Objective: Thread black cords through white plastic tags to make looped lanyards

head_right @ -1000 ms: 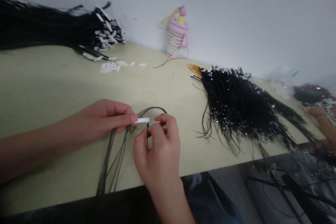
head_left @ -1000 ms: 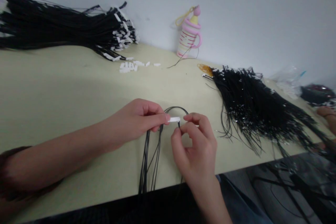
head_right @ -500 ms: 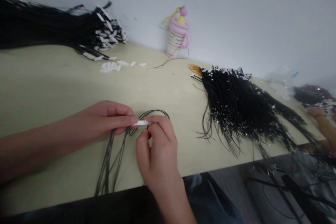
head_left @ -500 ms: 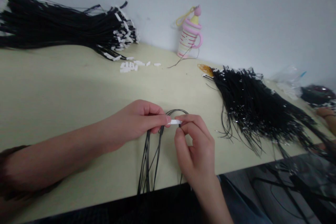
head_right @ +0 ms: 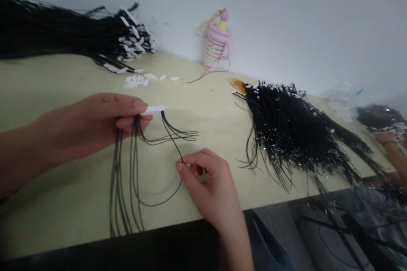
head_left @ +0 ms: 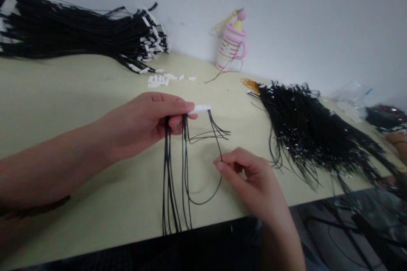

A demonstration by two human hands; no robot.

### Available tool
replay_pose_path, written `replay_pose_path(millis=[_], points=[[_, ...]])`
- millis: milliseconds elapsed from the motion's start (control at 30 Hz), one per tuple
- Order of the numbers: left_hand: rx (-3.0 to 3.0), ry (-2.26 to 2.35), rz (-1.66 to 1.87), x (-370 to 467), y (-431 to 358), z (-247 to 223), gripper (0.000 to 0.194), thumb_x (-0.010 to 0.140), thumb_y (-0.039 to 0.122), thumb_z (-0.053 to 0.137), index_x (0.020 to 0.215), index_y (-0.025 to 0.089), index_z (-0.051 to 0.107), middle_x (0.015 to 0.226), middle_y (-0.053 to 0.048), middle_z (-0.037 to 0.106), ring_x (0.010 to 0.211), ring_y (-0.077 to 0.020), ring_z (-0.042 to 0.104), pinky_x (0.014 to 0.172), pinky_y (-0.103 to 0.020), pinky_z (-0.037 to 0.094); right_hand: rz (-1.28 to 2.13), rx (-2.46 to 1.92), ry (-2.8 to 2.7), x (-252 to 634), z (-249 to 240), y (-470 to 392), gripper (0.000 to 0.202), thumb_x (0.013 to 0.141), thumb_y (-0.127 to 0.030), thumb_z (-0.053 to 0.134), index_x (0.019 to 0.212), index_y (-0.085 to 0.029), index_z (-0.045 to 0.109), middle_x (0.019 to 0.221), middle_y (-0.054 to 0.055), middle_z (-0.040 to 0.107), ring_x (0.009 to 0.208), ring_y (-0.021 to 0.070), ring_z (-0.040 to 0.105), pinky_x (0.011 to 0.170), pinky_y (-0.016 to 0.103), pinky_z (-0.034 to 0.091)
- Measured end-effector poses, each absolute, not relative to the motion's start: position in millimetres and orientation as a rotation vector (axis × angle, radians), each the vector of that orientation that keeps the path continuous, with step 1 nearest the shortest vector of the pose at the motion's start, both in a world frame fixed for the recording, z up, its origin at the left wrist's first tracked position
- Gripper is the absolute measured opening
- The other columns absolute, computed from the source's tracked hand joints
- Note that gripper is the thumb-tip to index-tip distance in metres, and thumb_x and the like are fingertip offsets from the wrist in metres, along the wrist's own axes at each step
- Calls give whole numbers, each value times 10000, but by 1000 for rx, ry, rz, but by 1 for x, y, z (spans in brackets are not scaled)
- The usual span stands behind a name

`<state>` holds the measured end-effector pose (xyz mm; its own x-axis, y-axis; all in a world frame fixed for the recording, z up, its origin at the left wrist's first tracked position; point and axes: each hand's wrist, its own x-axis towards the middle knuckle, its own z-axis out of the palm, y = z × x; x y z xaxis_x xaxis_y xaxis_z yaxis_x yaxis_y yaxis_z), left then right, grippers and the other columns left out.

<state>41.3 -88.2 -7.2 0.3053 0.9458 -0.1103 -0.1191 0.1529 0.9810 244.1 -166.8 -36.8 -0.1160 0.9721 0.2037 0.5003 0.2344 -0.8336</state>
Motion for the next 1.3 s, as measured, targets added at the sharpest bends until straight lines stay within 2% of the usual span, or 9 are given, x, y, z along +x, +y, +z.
replay_pose_path(millis=[100, 200, 333, 400, 500, 633, 867, 1133, 1300], points=[[1236, 891, 969, 36, -91, 6, 344, 653, 316, 658, 392, 179, 479, 418, 20, 383, 513, -111, 470, 537, -248, 362, 1144, -1340, -1612, 250, -37, -164, 141, 850, -248, 605, 754, -165, 665, 620, -22, 561, 587, 109, 505, 549, 228, 407], [1341, 838, 909, 32, -97, 14, 272, 626, 316, 659, 425, 181, 535, 388, 18, 403, 512, -132, 514, 513, -237, 355, 1174, -1252, -1417, 251, -43, -158, 104, 846, -227, 610, 784, -169, 670, 674, -5, 641, 642, 117, 591, 628, 237, 473], [1536, 819, 725, 32, -104, 15, 227, 672, 333, 622, 507, 178, 604, 416, 19, 446, 412, -82, 379, 416, -213, 249, 1183, -1164, -1248, 252, -54, -153, 174, 856, -237, 581, 997, -192, 672, 920, 60, 728, 856, 187, 679, 746, 309, 534], [1668, 834, 614, 33, -104, 12, 275, 705, 354, 616, 495, 178, 591, 424, 14, 452, 401, -77, 333, 393, -221, 211, 1063, -1232, -1293, 256, -58, -153, 310, 882, -239, 520, 1177, -197, 607, 1008, 83, 722, 950, 212, 672, 835, 370, 528], [1750, 892, 537, 36, -100, 3, 296, 736, 406, 615, 535, 189, 611, 430, 19, 449, 403, -85, 319, 388, -231, 196, 521, -1531, -1555, 263, -57, -156, 485, 874, -199, 462, 1355, -141, 479, 1141, 153, 664, 1077, 276, 612, 954, 503, 444], [1738, 1038, 526, 40, -95, -9, 285, 759, 409, 602, 578, 189, 620, 445, 30, 463, 404, -81, 306, 392, -230, 195, 99, -1697, -1736, 264, -45, -164, 426, 864, -183, 448, 1257, -59, 557, 1119, 197, 641, 994, 285, 619, 856, 465, 490], [1613, 1183, 753, 48, -96, -19, 321, 774, 383, 594, 524, 185, 555, 498, 26, 482, 516, -100, 409, 484, -237, 280, 652, -1360, -1787, 216, -34, -182, 125, 883, -172, 544, 918, -180, 663, 770, -9, 667, 676, 107, 594, 619, 203, 453], [1544, 1177, 815, 50, -96, -25, 334, 790, 375, 596, 522, 182, 545, 509, 30, 488, 565, -108, 443, 552, -257, 304, 834, -1343, -1749, 194, -51, -181, 211, 933, -210, 453, 742, -171, 536, 647, -28, 490, 594, 102, 458, 540, 234, 323], [1516, 1170, 816, 50, -96, -26, 326, 793, 374, 608, 536, 181, 554, 512, 40, 484, 547, -102, 409, 547, -267, 289, 865, -1340, -1727, 203, -45, -177, 257, 941, -241, 449, 731, -168, 578, 641, -17, 542, 601, 108, 495, 547, 234, 346]])
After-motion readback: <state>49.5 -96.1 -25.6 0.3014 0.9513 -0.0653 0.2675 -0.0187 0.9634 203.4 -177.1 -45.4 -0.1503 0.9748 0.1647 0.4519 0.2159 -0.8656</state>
